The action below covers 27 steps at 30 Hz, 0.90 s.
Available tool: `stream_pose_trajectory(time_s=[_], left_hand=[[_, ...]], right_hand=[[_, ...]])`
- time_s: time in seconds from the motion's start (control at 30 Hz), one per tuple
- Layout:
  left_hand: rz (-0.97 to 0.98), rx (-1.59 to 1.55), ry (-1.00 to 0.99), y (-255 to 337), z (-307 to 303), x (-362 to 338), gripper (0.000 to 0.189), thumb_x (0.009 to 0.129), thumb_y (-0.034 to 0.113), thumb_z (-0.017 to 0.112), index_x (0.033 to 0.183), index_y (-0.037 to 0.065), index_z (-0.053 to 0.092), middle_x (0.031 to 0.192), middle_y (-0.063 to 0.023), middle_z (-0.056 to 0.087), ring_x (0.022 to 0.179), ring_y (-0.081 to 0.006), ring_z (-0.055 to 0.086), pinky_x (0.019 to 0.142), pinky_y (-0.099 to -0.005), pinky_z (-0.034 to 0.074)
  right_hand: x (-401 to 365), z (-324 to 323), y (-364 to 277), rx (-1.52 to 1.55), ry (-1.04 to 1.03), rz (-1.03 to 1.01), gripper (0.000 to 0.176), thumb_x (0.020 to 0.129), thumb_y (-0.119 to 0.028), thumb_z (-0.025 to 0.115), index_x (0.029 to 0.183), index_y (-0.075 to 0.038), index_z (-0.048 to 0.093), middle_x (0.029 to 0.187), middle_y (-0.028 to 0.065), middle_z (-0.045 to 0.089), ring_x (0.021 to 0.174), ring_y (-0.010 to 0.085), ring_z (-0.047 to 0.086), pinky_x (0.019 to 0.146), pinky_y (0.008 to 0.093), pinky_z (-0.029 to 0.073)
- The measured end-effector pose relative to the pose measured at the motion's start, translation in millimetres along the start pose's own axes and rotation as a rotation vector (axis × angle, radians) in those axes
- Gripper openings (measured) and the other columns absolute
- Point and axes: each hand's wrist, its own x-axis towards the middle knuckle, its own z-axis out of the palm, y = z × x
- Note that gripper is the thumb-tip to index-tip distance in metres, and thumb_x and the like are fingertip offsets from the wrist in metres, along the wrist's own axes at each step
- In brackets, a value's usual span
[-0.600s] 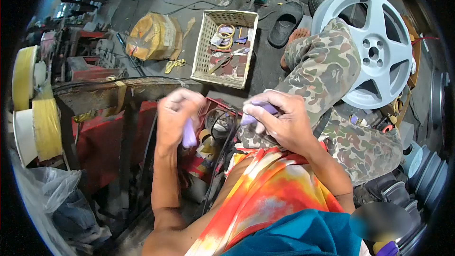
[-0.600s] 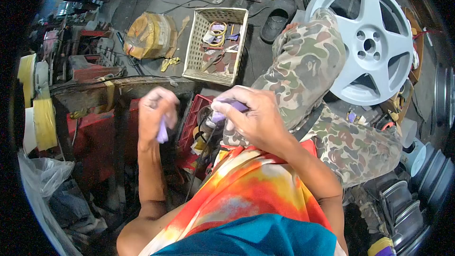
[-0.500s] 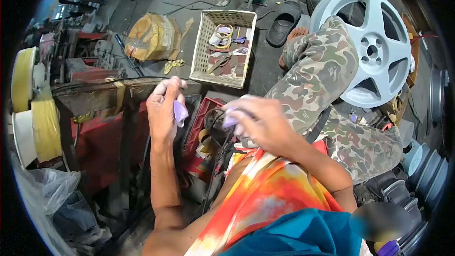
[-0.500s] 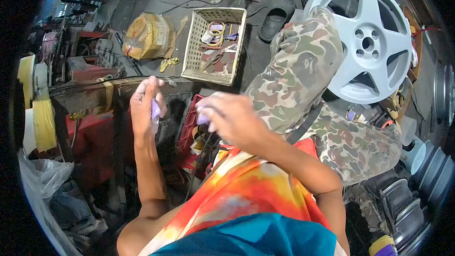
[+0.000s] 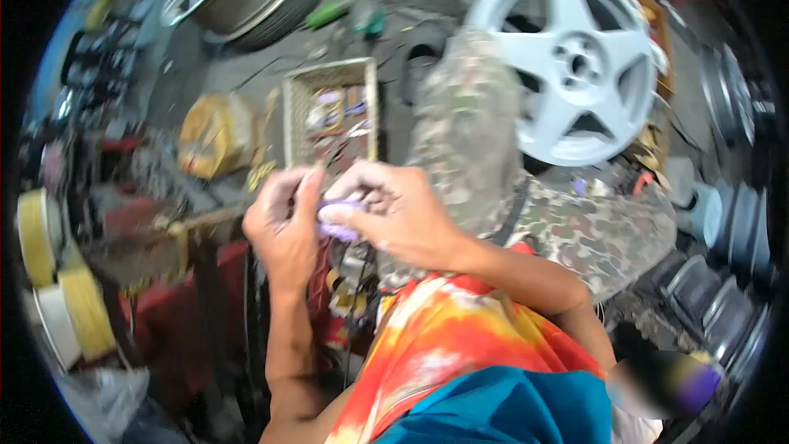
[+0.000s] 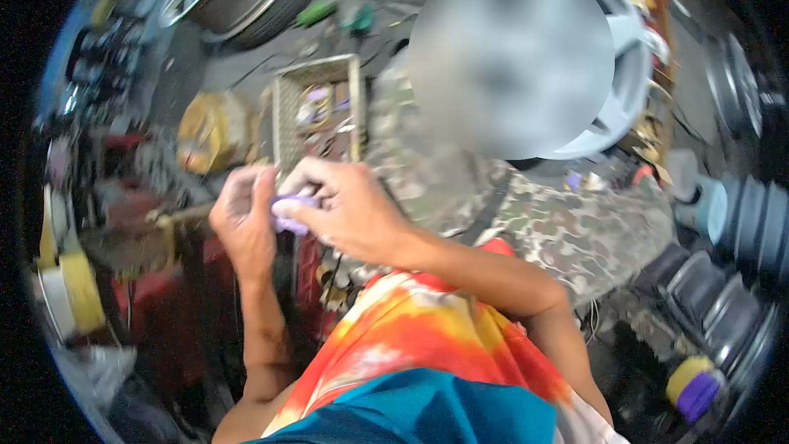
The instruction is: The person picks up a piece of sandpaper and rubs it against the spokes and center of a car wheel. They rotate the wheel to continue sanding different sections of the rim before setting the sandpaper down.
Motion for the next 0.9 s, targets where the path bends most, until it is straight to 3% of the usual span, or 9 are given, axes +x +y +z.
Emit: stream_pose_trajectory(time_s=[0.03,0.13,0.23,0.3,0.47,0.63,0.73,0.83,0.9], left_hand=[[-0.023,-0.047,-0.078,12.0,1.7,3.1,0.011,0.096,0.002,0.07,0.104,-0.005,0.07,0.092,-0.0044,0.069,0.083,-0.01,0.063,0.077,-0.024,0.05],[-0.069,-0.263,-0.384,19.5,6.8,15.8,0.019,0.093,-0.004,0.069,0.111,-0.008,0.069,0.097,-0.0095,0.069,0.082,-0.0138,0.067,0.074,-0.0267,0.054],[-0.15,-0.405,-0.515,26.3,30.4,26.7,0.026,0.09,-0.008,0.071,0.115,-0.012,0.067,0.098,-0.0123,0.069,0.079,-0.0159,0.069,0.069,-0.0286,0.057],[-0.138,-0.297,-0.534,31.0,54.2,37.9,0.024,0.09,-0.009,0.072,0.114,-0.012,0.068,0.096,-0.0131,0.07,0.078,-0.0166,0.07,0.068,-0.0276,0.057],[0.036,-0.083,-0.594,47.6,91.5,44.1,0.005,0.091,-0.002,0.074,0.091,-0.007,0.073,0.08,-0.01,0.072,0.065,-0.0116,0.068,0.057,-0.0239,0.053],[0.073,0.002,-0.624,45.3,118.2,49.0,0.01,0.092,0.002,0.075,0.087,-0.006,0.074,0.076,-0.0089,0.071,0.058,-0.011,0.067,0.052,-0.0229,0.051],[-0.169,-0.145,-0.727,53.6,133.0,48.3,0.015,0.094,0.0,0.072,0.108,-0.007,0.074,0.083,-0.0087,0.073,0.066,-0.0109,0.068,0.055,-0.0214,0.052],[-0.185,-0.274,-0.867,52.1,137.2,42.6,0.023,0.095,-0.002,0.07,0.117,-0.008,0.071,0.09,-0.0102,0.073,0.074,-0.012,0.07,0.061,-0.0224,0.055],[-0.194,-0.242,-0.962,49.5,136.5,46.5,0.026,0.095,-0.004,0.069,0.12,-0.008,0.069,0.094,-0.0121,0.073,0.079,-0.0135,0.071,0.067,-0.0246,0.058]], right_hand=[[-2.9,-11.0,-14.0,-0.237,0.048,-0.16,0.016,0.095,-0.008,0.073,0.108,0.0,0.069,0.086,0.0015,0.07,0.077,0.0042,0.063,0.066,0.0219,0.052],[-13.8,-43.9,-31.9,-0.224,0.14,-0.189,0.017,0.096,-0.01,0.073,0.109,-0.001,0.069,0.083,-0.0002,0.07,0.075,0.0041,0.063,0.064,0.0225,0.05],[-24.6,-69.5,-39.2,0.007,0.181,-0.021,0.024,0.092,-0.011,0.077,0.112,-0.001,0.069,0.089,0.0019,0.071,0.079,0.0066,0.064,0.068,0.0249,0.052],[-28.1,-88.4,-34.8,-0.517,0.344,-0.473,0.033,0.087,-0.011,0.082,0.117,-0.001,0.069,0.098,0.0043,0.07,0.087,0.0104,0.066,0.074,0.0272,0.052],[-51.2,-108.0,-33.0,-0.363,0.438,-0.341,0.024,0.085,-0.009,0.083,0.106,-0.002,0.075,0.098,0.0058,0.067,0.088,0.0131,0.064,0.077,0.0275,0.051],[-63.8,-128.1,-25.5,-0.464,0.535,-0.429,0.015,0.087,-0.005,0.079,0.1,-0.001,0.072,0.095,0.0061,0.067,0.085,0.0125,0.064,0.074,0.0266,0.052],[-71.5,-129.7,-15.5,-0.325,0.626,-0.355,0.013,0.094,-0.007,0.073,0.099,0.003,0.066,0.092,0.0054,0.066,0.077,0.0121,0.065,0.066,0.0282,0.053],[-86.1,-131.7,-18.4,0.114,0.593,-0.187,0.013,0.096,-0.008,0.072,0.104,0.0,0.065,0.095,0.0031,0.067,0.079,0.0101,0.065,0.066,0.0271,0.054],[-92.3,-139.4,-12.9,0.155,0.552,-0.204,0.017,0.097,-0.009,0.072,0.111,-0.001,0.065,0.099,0.0021,0.067,0.082,0.0086,0.065,0.067,0.0249,0.055]])
